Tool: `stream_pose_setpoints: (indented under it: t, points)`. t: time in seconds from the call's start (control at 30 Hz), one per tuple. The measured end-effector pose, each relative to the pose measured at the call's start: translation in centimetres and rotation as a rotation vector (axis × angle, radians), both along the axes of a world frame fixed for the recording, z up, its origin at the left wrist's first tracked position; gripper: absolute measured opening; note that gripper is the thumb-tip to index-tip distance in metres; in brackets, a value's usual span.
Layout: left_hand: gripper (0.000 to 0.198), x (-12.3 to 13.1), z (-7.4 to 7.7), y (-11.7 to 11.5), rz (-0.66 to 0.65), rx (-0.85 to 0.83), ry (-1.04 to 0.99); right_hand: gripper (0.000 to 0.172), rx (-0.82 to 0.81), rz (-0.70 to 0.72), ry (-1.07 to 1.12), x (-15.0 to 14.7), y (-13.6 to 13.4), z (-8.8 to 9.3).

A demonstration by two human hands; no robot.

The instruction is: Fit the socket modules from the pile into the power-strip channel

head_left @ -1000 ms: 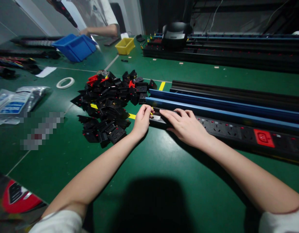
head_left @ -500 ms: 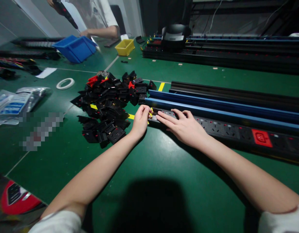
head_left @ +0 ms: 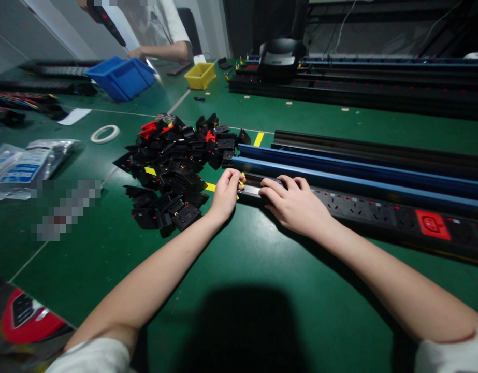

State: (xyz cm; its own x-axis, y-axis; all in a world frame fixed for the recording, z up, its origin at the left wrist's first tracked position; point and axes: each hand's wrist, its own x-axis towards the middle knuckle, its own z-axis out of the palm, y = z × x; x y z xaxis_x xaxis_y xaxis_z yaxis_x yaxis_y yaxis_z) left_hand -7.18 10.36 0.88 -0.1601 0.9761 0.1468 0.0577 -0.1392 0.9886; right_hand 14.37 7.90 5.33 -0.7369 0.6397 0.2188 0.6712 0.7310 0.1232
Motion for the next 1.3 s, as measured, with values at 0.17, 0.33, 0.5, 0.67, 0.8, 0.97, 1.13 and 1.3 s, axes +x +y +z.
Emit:
stream_pose_setpoints:
  t: [0.17,0.33,0.5,0.67,0.8,0.97,1.13,1.3]
  points:
    - [0.026,-0.1,-0.1,-0.1,-0.013,0.0,0.017,0.03,0.065,-0.002,0.014,-0.1,0.0,-0.2]
    - [0.024,-0.2,-0.1,-0.2,-0.026,-0.004,0.06,0.028,0.154,0.021,-0.015,0.0,-0.1,-0.6]
    - [0.022,-0.1,0.1,-0.6,-0.049,0.018,0.291,0.028,0.197,0.032,-0.033,0.0,-0.1,-0.9]
    - [0.021,-0.1,0.4,-0.9,-0.056,0.008,0.395,0.026,0.214,0.04,-0.029,0.1,0.0,-1.0]
    - [0.025,-0.3,1.1,-1.3,-0.099,0.055,0.643,0.026,0.217,0.046,-0.032,0.1,0.0,-1.0]
    - [0.028,-0.4,2.3,-1.9,-0.029,0.085,1.042,0.027,0.203,0.041,-0.042,0.0,0.0,-0.8]
    - [0.023,-0.3,2.0,-2.4,0.123,0.113,1.05,0.026,0.173,0.044,-0.033,0.0,-0.1,-0.6]
    - [0.023,-0.2,1.6,-2.7,0.207,0.085,1.062,0.027,0.188,0.043,-0.036,0.1,-0.1,-0.6]
